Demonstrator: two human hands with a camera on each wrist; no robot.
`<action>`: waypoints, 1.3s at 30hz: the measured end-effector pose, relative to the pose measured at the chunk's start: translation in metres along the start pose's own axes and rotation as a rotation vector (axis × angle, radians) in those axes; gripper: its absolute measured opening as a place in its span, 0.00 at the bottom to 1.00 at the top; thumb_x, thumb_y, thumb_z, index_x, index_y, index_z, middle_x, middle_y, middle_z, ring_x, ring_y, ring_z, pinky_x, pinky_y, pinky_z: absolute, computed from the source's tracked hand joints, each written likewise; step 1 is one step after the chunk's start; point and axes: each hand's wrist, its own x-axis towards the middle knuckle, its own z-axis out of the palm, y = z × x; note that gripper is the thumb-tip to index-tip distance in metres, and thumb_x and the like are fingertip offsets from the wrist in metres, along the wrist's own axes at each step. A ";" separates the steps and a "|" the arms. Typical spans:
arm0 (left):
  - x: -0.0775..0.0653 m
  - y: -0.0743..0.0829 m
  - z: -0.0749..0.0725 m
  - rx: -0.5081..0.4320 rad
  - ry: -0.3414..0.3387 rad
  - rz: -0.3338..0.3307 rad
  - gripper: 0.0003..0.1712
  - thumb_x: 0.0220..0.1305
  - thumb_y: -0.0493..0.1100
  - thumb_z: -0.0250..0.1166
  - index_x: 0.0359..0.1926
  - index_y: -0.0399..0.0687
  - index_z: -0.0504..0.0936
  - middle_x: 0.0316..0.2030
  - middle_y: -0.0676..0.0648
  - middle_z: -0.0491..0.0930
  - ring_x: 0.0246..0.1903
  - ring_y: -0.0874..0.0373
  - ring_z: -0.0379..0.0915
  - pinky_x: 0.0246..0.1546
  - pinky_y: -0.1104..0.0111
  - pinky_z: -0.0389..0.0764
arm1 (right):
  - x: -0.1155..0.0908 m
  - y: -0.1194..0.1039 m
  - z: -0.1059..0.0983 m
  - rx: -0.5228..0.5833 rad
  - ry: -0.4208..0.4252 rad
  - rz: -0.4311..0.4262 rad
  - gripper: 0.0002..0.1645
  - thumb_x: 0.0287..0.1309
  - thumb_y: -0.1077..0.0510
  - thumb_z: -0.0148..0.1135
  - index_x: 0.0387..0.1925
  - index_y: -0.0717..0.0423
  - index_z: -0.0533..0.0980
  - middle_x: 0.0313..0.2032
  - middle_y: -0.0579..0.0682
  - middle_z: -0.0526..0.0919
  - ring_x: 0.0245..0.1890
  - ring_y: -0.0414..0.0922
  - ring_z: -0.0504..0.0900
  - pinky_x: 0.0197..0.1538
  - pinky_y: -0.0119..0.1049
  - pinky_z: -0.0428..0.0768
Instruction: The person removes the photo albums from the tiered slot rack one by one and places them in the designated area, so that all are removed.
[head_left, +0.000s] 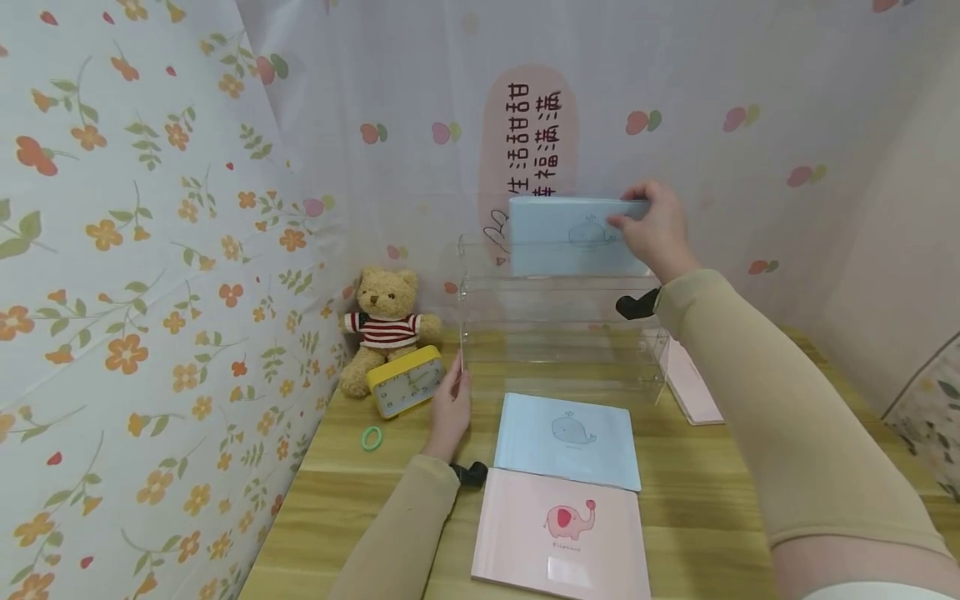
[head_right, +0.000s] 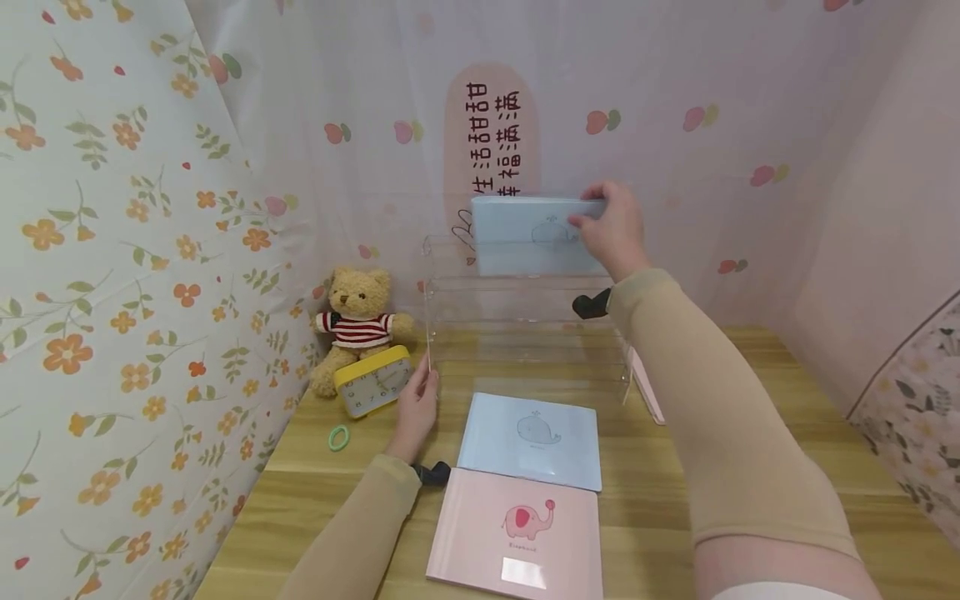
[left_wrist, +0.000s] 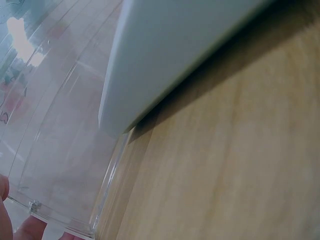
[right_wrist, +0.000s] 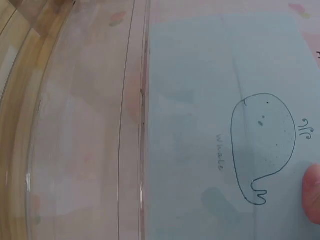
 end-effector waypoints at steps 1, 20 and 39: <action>-0.001 0.003 0.000 0.000 0.001 0.003 0.28 0.87 0.55 0.57 0.82 0.73 0.70 0.78 0.45 0.76 0.72 0.47 0.78 0.72 0.50 0.83 | 0.000 -0.001 0.000 0.008 0.004 0.010 0.24 0.73 0.53 0.73 0.63 0.56 0.77 0.72 0.58 0.74 0.73 0.55 0.69 0.82 0.52 0.66; 0.002 0.001 -0.001 -0.035 0.002 0.042 0.28 0.87 0.54 0.58 0.82 0.70 0.71 0.78 0.43 0.75 0.73 0.44 0.77 0.71 0.51 0.83 | -0.028 -0.018 -0.013 0.264 0.360 -0.113 0.12 0.69 0.60 0.75 0.42 0.45 0.77 0.42 0.30 0.70 0.53 0.33 0.71 0.61 0.29 0.75; -0.010 0.020 -0.005 -0.014 0.017 0.079 0.28 0.88 0.53 0.57 0.82 0.62 0.72 0.76 0.37 0.77 0.66 0.40 0.82 0.67 0.50 0.86 | -0.124 0.062 -0.057 -0.041 0.117 -0.078 0.20 0.68 0.58 0.77 0.53 0.61 0.78 0.50 0.45 0.80 0.47 0.33 0.74 0.47 0.23 0.75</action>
